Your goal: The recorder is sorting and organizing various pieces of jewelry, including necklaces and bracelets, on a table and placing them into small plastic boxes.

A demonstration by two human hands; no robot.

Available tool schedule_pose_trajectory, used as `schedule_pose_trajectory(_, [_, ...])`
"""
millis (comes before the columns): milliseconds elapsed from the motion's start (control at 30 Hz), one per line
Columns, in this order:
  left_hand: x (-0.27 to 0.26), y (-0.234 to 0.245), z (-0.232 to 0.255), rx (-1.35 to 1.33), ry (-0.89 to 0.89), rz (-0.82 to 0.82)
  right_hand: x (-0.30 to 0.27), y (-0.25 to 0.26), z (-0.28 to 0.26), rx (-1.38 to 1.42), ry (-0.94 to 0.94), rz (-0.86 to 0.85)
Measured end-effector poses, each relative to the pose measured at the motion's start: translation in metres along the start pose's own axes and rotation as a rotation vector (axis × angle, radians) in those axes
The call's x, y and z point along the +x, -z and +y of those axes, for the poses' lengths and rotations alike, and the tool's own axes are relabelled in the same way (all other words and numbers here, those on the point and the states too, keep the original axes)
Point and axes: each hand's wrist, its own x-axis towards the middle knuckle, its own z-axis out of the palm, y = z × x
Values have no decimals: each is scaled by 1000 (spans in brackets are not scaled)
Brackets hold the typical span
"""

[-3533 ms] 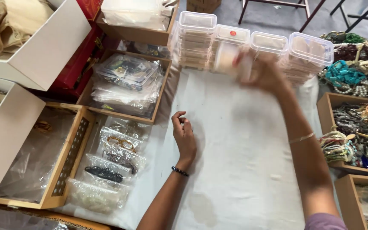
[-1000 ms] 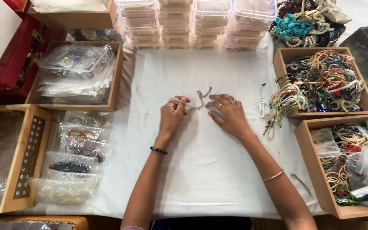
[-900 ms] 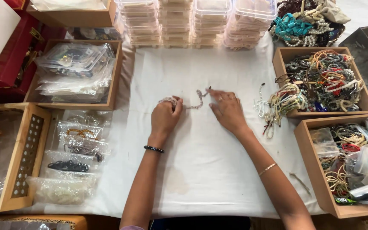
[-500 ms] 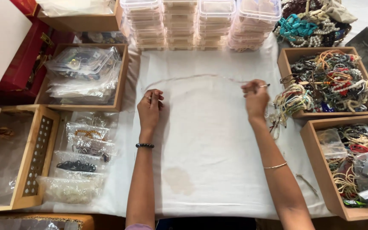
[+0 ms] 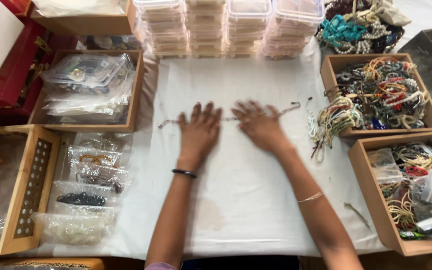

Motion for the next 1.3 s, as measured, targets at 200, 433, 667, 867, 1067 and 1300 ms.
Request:
schedule_pose_trajectory(200, [-8,19,-45,29,222,108,-30,-8,75,-101,-342,142])
schedule_pose_trajectory(433, [-2,-4,3,-134,-92,286,0,17,-25,8,80,500])
schedule_pose_trajectory(667, [-8,32,-36,1,246,244,-26,28,44,174,-267,403])
schedule_pose_trajectory(867, [0,5,21,-125,-140,216,0,22,-22,256,114,398])
schedule_pose_trajectory(1067, [-8,33,-35,-112,52,225,-27,10,50,196,-252,351])
schedule_pose_trajectory(1300, [-2,40,6,-154,-9,199,-8,19,-14,112,37,474])
